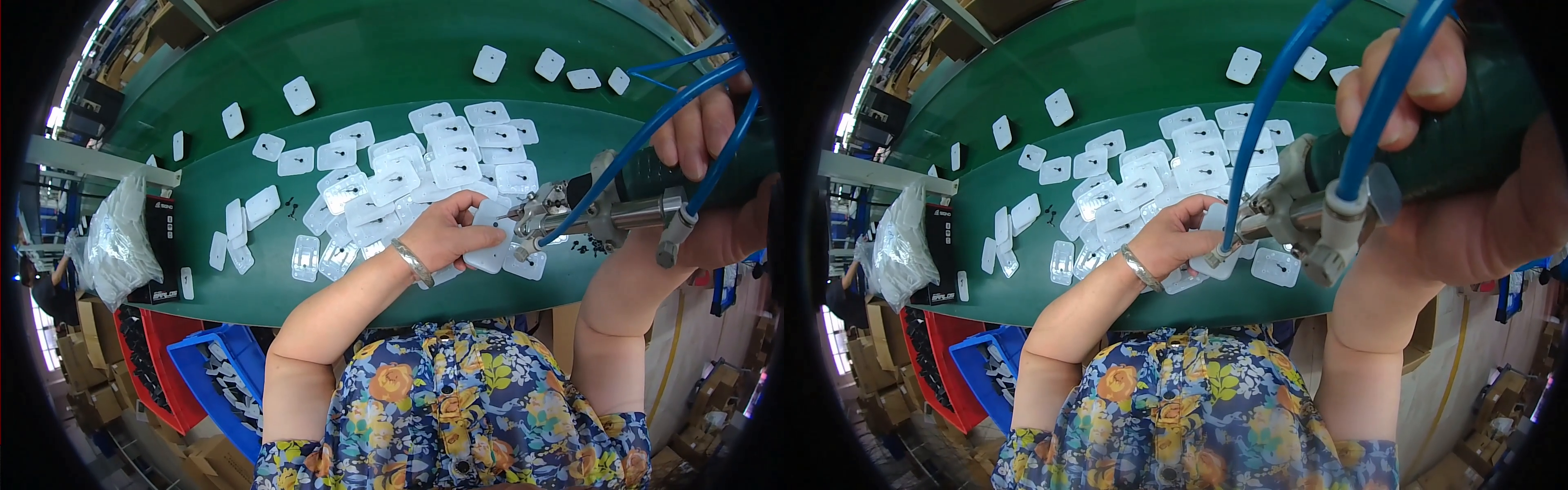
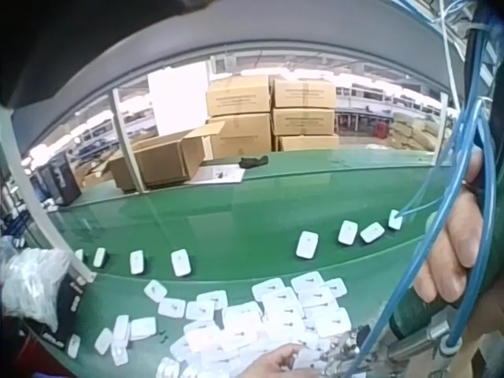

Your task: The person assembles electronic components by securing them into plastic housings with screws using a pneumatic screwdriver.

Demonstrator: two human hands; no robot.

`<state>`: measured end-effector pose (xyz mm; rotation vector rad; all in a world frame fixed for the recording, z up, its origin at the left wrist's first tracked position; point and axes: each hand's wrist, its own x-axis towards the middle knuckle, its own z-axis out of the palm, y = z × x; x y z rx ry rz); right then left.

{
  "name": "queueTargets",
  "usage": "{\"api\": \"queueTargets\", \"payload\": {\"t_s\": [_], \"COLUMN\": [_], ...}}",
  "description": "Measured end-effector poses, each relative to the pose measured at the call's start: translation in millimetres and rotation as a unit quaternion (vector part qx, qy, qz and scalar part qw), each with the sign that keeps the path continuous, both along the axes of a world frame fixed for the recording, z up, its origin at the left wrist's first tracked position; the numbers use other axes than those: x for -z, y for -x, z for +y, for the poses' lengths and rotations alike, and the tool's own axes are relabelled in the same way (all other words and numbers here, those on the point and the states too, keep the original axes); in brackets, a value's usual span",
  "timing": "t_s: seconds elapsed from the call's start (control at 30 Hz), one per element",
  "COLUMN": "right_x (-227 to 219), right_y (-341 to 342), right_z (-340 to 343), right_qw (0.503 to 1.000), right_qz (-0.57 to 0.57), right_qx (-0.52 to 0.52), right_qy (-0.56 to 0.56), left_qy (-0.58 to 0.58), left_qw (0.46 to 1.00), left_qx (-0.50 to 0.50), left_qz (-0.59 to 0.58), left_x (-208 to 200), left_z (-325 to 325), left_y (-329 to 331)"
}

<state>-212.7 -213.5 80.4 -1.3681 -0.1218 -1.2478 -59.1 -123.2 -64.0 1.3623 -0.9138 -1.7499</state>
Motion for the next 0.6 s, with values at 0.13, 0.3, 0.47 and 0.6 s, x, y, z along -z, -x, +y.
{"api": "queueTargets", "payload": {"t_s": [0.13, 0.3, 0.47, 0.6], "right_x": [1.1, 1.5, 3.5, 3.5], "right_y": [2.5, -17.2, -1.8, 5.1], "right_z": [-3.5, 0.6, -10.6, 9.5], "right_qw": [1.000, 1.000, 0.998, 0.993], "right_qz": [-0.004, -0.009, -0.018, -0.045], "right_qx": [-0.012, -0.027, -0.054, 0.010], "right_qy": [0.001, 0.004, 0.002, -0.113], "left_qy": [0.001, 0.037, 0.158, 0.150], "left_qw": [1.000, 0.999, 0.976, 0.969], "left_qx": [-0.026, -0.031, -0.071, -0.124], "left_qz": [-0.002, -0.021, -0.131, -0.151], "left_x": [-0.1, 0.2, 23.0, 23.0], "left_z": [0.1, 1.2, 7.3, 11.0], "left_y": [0.5, 1.0, -20.2, -32.2]}}
